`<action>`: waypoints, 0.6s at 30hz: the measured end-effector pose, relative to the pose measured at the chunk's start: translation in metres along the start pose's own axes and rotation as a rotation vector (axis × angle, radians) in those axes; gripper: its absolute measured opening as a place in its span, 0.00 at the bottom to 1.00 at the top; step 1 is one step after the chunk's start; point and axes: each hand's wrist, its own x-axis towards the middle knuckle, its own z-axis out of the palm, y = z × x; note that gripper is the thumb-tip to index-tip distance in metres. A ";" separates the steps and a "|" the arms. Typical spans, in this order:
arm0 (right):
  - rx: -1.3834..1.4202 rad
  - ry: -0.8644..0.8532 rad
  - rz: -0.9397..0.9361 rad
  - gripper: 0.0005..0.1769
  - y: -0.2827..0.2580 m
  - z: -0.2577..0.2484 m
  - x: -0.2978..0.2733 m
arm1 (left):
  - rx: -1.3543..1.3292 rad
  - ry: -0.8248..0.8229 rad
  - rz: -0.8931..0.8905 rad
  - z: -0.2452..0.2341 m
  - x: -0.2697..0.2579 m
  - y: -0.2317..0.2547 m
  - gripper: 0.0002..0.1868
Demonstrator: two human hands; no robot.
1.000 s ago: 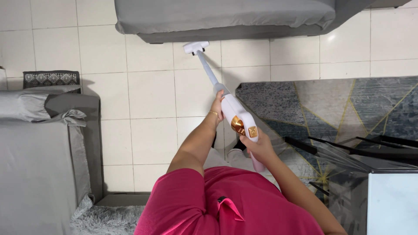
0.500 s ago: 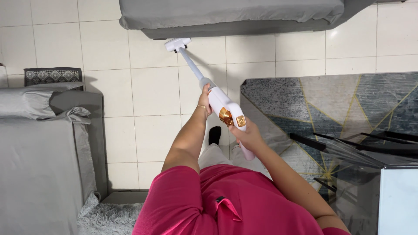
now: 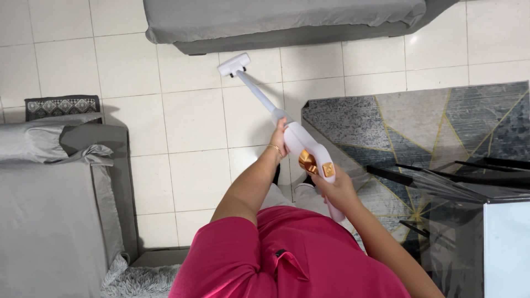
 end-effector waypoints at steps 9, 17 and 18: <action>0.094 0.127 0.029 0.20 0.028 -0.014 -0.033 | 0.168 -0.029 -0.064 0.042 -0.009 -0.035 0.33; 0.194 0.217 0.012 0.17 0.045 -0.019 -0.033 | 0.262 -0.093 -0.130 0.068 0.004 -0.042 0.35; 0.204 0.225 0.004 0.16 0.048 -0.020 -0.032 | 0.265 -0.095 -0.139 0.070 0.005 -0.044 0.34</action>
